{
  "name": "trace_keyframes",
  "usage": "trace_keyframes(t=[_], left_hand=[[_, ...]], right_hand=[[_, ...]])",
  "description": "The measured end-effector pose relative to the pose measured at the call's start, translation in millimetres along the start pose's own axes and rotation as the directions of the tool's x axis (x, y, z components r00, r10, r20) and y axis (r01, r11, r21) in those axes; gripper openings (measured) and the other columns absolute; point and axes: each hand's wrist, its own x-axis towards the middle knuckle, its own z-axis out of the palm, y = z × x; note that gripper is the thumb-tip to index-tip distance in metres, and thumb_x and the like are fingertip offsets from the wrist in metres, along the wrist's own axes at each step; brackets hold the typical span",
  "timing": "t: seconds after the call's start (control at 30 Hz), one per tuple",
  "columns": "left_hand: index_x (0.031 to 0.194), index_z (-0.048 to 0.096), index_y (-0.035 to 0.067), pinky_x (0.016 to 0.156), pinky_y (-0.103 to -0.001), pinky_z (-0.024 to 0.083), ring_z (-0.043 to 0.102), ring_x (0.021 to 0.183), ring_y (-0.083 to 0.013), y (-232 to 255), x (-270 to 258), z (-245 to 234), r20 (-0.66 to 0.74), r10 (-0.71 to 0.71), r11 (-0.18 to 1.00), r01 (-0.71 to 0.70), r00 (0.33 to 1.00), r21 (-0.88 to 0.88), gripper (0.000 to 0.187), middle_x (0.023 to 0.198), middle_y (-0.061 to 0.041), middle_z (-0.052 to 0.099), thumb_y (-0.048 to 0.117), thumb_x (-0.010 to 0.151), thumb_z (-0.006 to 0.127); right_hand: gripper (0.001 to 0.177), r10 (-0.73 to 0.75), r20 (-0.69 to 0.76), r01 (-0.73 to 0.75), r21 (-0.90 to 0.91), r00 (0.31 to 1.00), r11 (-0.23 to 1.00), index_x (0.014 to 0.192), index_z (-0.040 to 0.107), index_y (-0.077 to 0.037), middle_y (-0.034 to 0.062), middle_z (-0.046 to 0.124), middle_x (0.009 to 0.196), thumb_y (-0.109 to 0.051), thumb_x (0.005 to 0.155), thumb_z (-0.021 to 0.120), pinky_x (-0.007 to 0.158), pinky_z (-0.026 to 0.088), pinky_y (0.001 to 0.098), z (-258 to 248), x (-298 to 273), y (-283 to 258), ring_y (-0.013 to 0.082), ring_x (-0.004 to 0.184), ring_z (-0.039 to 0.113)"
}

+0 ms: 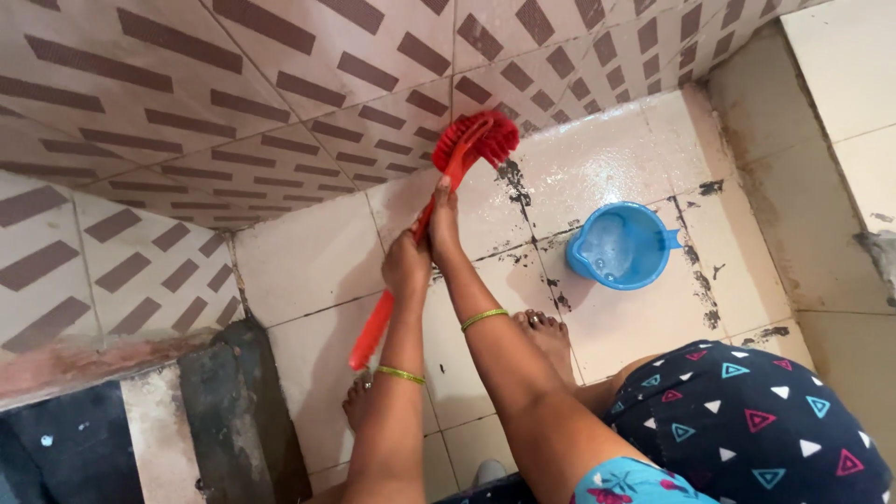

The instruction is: The person sits on the bathroom floor and scrubs the lower section of a tiled wall using a red long-handled brush. They repeatedly dip the brush into a blue plastic jug of water to wet the bristles and continue scrubbing the wall surface.

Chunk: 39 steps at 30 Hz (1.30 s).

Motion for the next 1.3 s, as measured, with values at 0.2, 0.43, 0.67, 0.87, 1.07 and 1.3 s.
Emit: trace_keyframes(t=[0.2, 0.43, 0.67, 0.87, 1.07, 1.3], left_hand=[[0.111, 0.074, 0.015, 0.081, -0.049, 0.054, 0.071, 0.095, -0.0380, 1.2, 26.3, -65.3, -0.111, 0.080, 0.984, -0.096, 0.991, -0.152, 0.029, 0.099, -0.016, 0.076, 0.034, 0.100, 0.056], [0.105, 0.073, 0.011, 0.081, -0.050, 0.053, 0.071, 0.095, -0.0382, -26.2, 15.2, -40.5, -0.034, 0.050, 0.996, -0.052, 0.998, -0.079, 0.026, 0.100, -0.015, 0.076, 0.029, 0.097, 0.056], [0.097, 0.072, 0.009, 0.081, -0.052, 0.052, 0.070, 0.091, -0.0394, -23.4, 9.7, -52.6, -0.035, 0.073, 0.995, -0.070, 0.997, 0.071, 0.026, 0.095, -0.016, 0.075, 0.032, 0.098, 0.060], [0.102, 0.070, 0.009, 0.076, -0.051, 0.052, 0.070, 0.089, -0.0394, -8.1, 21.2, -80.0, -0.128, 0.153, 0.977, -0.169, 0.980, -0.127, 0.020, 0.093, -0.016, 0.075, 0.023, 0.097, 0.056], [0.097, 0.070, 0.009, 0.076, -0.052, 0.053, 0.071, 0.089, -0.0395, -22.9, 13.1, -5.6, 0.016, 0.066, 0.997, -0.067, 0.998, 0.034, 0.023, 0.094, -0.017, 0.075, 0.028, 0.099, 0.056], [0.094, 0.071, 0.009, 0.079, -0.052, 0.053, 0.071, 0.090, -0.0399, -2.0, 10.5, 9.0, 0.106, 0.029, 0.996, -0.038, 0.994, 0.087, 0.028, 0.093, -0.019, 0.074, 0.033, 0.102, 0.058]], right_hand=[[0.060, -0.287, 0.109, 0.281, 0.070, 0.952, 0.957, 0.111, 0.040, -0.013, 0.0053, 0.047, 0.068, -0.070, 0.093, 0.048, 0.044, 0.047, 0.0294, 69.1, -22.4, -19.3, 0.0159, 0.047, 0.050], [0.064, -0.072, 0.032, 0.066, 0.162, 0.997, 0.985, 0.112, 0.042, -0.011, 0.0017, 0.044, 0.069, -0.073, 0.093, 0.047, 0.044, 0.044, 0.0304, 50.7, -14.2, 27.4, 0.0146, 0.048, 0.044], [0.062, -0.009, 0.021, 0.006, 0.144, 1.000, 0.990, 0.104, 0.040, -0.013, 0.0020, 0.042, 0.065, -0.074, 0.092, 0.045, 0.045, 0.045, 0.0322, 50.2, -22.9, 12.8, 0.0163, 0.048, 0.045], [0.064, -0.369, 0.150, 0.353, 0.124, 0.917, 0.927, 0.104, 0.039, -0.010, 0.0040, 0.042, 0.065, -0.073, 0.096, 0.048, 0.044, 0.041, 0.0310, 83.6, -42.1, -20.4, 0.0158, 0.047, 0.041], [0.067, 0.000, -0.010, 0.002, 0.205, 1.000, 0.979, 0.112, 0.043, -0.011, 0.0026, 0.041, 0.064, -0.076, 0.094, 0.041, 0.043, 0.040, 0.0307, 17.3, 13.7, 34.0, 0.0153, 0.047, 0.041], [0.065, 0.000, -0.063, 0.007, 0.115, 0.998, 0.993, 0.098, 0.039, -0.012, 0.0026, 0.041, 0.060, -0.077, 0.093, 0.042, 0.041, 0.042, 0.0332, -15.7, 31.5, 24.8, 0.0178, 0.044, 0.043]])
